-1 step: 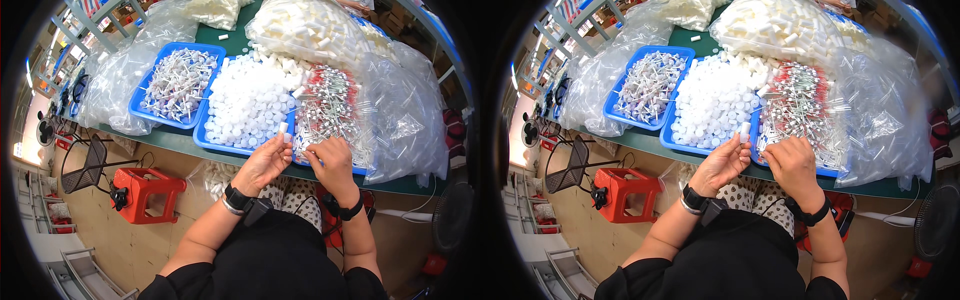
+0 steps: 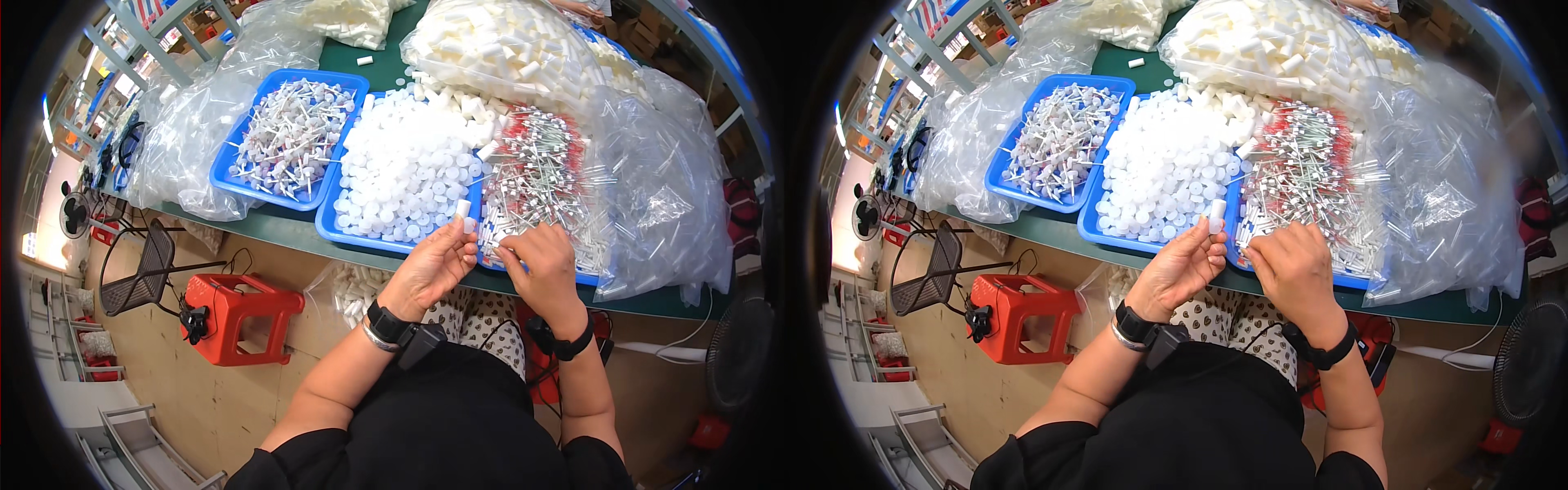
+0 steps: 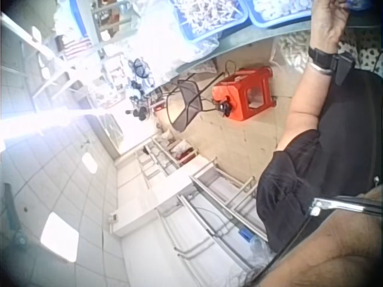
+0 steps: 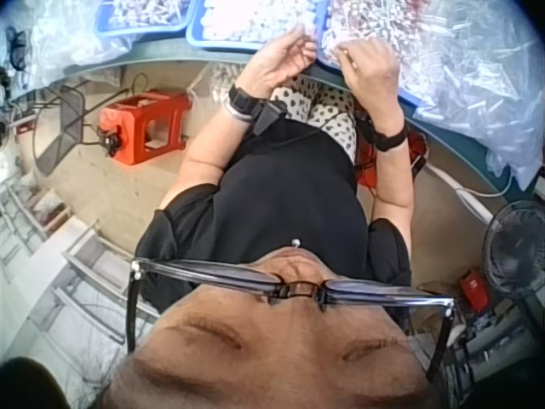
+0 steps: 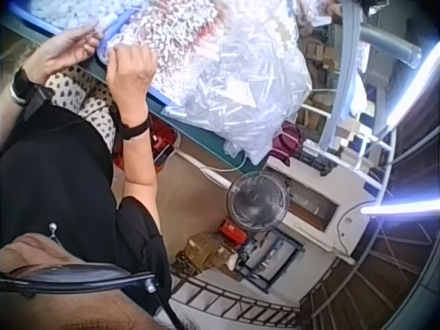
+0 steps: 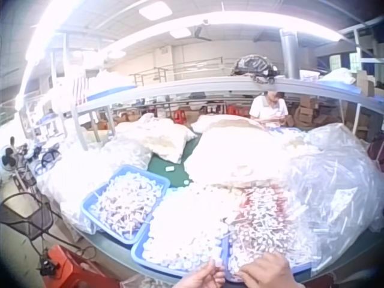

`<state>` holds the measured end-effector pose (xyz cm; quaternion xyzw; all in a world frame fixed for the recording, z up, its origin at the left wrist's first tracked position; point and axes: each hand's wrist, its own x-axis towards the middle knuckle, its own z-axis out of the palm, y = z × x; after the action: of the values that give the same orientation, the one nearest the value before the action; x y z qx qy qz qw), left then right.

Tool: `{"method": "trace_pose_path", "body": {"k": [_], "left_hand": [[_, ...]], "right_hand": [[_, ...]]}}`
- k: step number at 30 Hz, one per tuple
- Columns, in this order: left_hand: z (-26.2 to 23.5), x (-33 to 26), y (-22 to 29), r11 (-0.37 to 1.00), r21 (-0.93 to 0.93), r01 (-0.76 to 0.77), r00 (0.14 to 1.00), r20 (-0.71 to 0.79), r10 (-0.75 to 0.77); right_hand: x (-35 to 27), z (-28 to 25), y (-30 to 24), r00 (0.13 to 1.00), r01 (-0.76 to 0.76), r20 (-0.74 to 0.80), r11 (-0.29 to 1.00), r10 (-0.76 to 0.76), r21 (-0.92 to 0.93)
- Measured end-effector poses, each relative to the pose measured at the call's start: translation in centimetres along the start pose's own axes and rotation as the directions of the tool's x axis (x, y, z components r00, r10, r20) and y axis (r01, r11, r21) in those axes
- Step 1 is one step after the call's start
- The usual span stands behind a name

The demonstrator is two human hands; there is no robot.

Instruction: The person repeatedly picks up small white plastic caps and metal pins from blue trays on a table. They insert the pins into the caps by hand and place the assembled units into a separate tray. The process is continuous and repetitive throughout the clip.

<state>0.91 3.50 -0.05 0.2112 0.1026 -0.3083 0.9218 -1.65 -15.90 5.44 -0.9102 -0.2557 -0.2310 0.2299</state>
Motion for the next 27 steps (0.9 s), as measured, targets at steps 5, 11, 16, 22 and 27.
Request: {"method": "trace_pose_path", "body": {"k": [5,11,16,22,27], "left_hand": [[-0.41,0.06,-0.19,0.999,0.044,-0.031,0.999,-0.013,0.032],[-0.10,-0.11,-0.19,0.992,0.109,-0.057,0.997,-0.037,0.061],[-0.17,-0.06,-0.18,0.989,0.139,-0.058,0.997,-0.039,0.064],[-0.08,-0.13,-0.27,0.979,0.202,-0.035,0.999,-0.008,0.037],[-0.26,-0.01,-0.18,0.978,0.206,-0.041,0.999,-0.008,0.044]], "right_hand": [[0.03,-0.31,-0.37,0.999,0.034,0.011,0.999,-0.034,-0.002],[0.01,-0.49,-0.27,0.999,0.048,0.014,0.999,-0.048,-0.005],[0.07,-0.56,-0.16,0.999,0.037,0.010,0.999,-0.037,0.012],[-0.11,-0.13,0.23,1.000,-0.023,-0.017,1.000,0.023,0.020],[-0.33,0.04,0.22,0.996,-0.083,0.032,0.991,0.080,0.107]]}}
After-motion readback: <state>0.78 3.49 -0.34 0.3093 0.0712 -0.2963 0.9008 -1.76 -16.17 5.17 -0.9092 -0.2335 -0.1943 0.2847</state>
